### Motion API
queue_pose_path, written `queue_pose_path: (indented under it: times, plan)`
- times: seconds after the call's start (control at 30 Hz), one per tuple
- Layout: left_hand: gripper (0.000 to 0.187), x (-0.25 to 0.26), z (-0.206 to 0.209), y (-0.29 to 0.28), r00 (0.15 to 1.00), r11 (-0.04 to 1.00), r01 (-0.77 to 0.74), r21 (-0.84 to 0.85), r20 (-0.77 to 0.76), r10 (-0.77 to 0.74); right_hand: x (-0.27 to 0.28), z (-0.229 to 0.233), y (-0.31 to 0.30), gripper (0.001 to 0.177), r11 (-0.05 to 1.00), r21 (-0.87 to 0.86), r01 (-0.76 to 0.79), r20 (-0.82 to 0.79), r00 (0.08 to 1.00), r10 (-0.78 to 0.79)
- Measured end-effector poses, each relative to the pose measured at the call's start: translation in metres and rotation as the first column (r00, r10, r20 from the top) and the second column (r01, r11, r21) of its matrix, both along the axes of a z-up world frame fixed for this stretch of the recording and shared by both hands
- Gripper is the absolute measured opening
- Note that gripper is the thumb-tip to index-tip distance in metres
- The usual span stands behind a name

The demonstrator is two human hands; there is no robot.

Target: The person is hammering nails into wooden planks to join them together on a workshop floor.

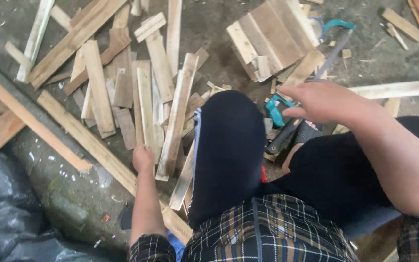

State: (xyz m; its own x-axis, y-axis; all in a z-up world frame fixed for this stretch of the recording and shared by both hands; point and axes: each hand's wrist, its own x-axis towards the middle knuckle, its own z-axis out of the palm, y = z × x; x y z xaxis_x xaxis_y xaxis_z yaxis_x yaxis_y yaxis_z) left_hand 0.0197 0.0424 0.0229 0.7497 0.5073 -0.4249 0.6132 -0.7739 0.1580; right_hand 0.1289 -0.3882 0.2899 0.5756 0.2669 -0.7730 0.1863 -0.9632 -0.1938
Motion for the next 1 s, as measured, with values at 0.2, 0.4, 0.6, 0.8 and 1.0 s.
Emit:
queue_pose_path:
  times: [0.2, 0.4, 0.6, 0.8, 1.0]
  plan:
    - [0.008, 0.019, 0.038, -0.025, 0.988, 0.985, -0.150, -0.086, 0.023, 0.153, -0.016, -0.003, -0.006, 0.048, 0.994, 0.081, -0.069, 0.127, 0.990, 0.059]
    - [0.025, 0.048, 0.064, -0.042, 0.966, 0.964, -0.071, -0.255, 0.224, 0.130, -0.034, -0.005, 0.002, 0.042, 0.980, 0.149, -0.135, 0.141, 0.983, 0.114]
    - [0.015, 0.096, 0.110, -0.068, 0.637, 0.742, 0.353, -0.570, 0.727, 0.256, -0.042, -0.005, 0.012, 0.043, 0.949, 0.265, -0.168, 0.272, 0.958, 0.094]
    - [0.013, 0.080, 0.246, -0.159, 0.289, 0.567, 0.752, -0.337, 0.941, 0.175, -0.047, 0.021, 0.012, 0.052, 0.928, 0.335, -0.166, 0.276, 0.958, 0.072]
    - [0.003, 0.063, 0.248, -0.198, -0.041, 0.339, 0.938, 0.076, 0.993, -0.111, -0.054, 0.015, 0.007, 0.058, 0.887, 0.419, -0.195, 0.343, 0.938, 0.044]
